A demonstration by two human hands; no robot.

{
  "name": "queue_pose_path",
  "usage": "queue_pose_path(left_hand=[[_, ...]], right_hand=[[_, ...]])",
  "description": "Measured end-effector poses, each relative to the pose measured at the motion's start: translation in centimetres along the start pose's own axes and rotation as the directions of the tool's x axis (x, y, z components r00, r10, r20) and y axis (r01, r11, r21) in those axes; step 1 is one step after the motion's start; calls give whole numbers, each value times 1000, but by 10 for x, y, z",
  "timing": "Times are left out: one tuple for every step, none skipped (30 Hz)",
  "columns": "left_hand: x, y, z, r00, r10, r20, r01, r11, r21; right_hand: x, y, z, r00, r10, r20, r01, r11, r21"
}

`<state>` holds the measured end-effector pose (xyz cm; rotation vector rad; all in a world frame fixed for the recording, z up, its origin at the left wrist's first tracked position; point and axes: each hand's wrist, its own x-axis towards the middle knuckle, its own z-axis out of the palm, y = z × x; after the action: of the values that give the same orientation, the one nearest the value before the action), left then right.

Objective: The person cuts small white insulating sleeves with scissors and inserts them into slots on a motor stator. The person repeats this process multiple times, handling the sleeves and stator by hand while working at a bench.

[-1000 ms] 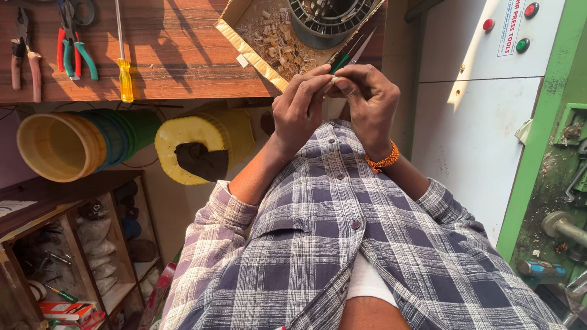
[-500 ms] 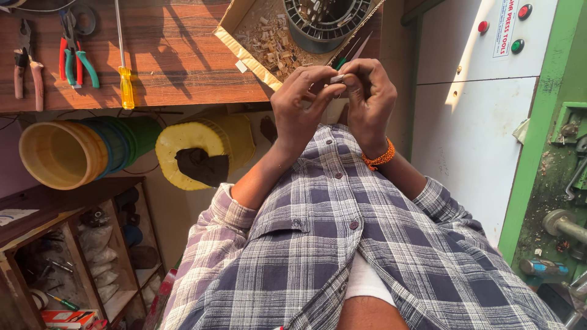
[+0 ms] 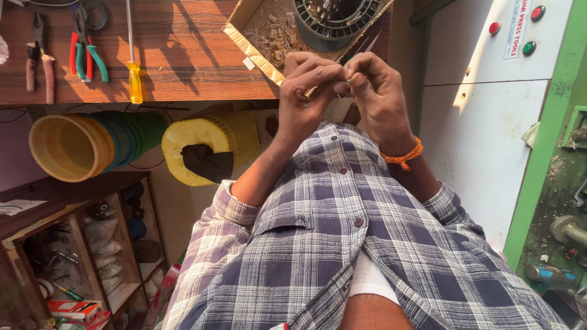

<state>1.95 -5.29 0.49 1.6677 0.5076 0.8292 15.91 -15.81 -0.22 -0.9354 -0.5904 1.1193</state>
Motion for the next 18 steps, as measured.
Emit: queue_pose_path(left_hand=[[0, -5, 0, 997, -61, 39, 65, 992, -108], [0, -9, 0, 990, -116, 84, 132, 968, -214], [-2, -12, 1, 975, -197, 106, 222, 900, -374], [-3, -15, 3, 953, -268, 141, 302, 799, -520], [-5, -18, 5, 924, -330, 191, 372, 667, -646], [-6, -19, 7, 925, -336, 179, 366, 660, -656], [-7, -19, 9, 925, -341, 167, 361, 652, -667], [-9, -18, 11, 925, -348, 155, 355, 644, -677], [-8, -17, 12, 935, -331, 128, 335, 702, -629], [-8, -16, 12, 944, -316, 101, 314, 755, -576], [-8, -13, 11, 951, -300, 75, 294, 802, -520], [-7, -10, 8, 968, -240, 72, 246, 863, -442], [-6, -8, 3, 981, -178, 75, 193, 913, -360], [-6, -5, -2, 990, -115, 85, 135, 951, -278], [-5, -4, -7, 995, -58, 86, 71, 984, -166], [-5, -2, -12, 996, -1, 95, 6, 999, -52], [-5, -2, -15, 993, 49, 108, -56, 996, 63], [-4, -2, -16, 996, -32, 87, 37, 998, -54]], right_hand=[[-2, -1, 0, 1000, -1, 13, 0, 999, 48], [-3, -2, 0, 1000, -3, 24, 0, 996, 94], [-3, -3, -1, 998, -28, 51, 24, 997, 73], [-3, -5, -2, 996, -54, 77, 50, 997, 52], [-2, -6, -2, 991, -80, 104, 76, 997, 33], [-1, -7, -3, 990, -87, 108, 86, 996, 12], [0, -8, -4, 989, -94, 113, 96, 995, -10], [0, -8, -4, 988, -100, 118, 105, 994, -30], [1, -8, -4, 991, -102, 91, 108, 992, -61], [1, -7, -3, 993, -101, 64, 106, 990, -91], [0, -5, -2, 994, -99, 37, 103, 987, -120], [-1, -3, 0, 997, -70, 17, 71, 997, -26], [-3, 1, 3, 999, -41, 0, 41, 997, 68], [-4, 4, 6, 1000, -10, -16, 12, 987, 161], [-5, 5, 8, 1000, 16, -9, -14, 982, 190], [-6, 7, 11, 999, 42, -3, -40, 975, 219], [-6, 7, 13, 997, 72, 3, -70, 966, 249], [-5, 6, 15, 994, 103, 20, -105, 957, 271]])
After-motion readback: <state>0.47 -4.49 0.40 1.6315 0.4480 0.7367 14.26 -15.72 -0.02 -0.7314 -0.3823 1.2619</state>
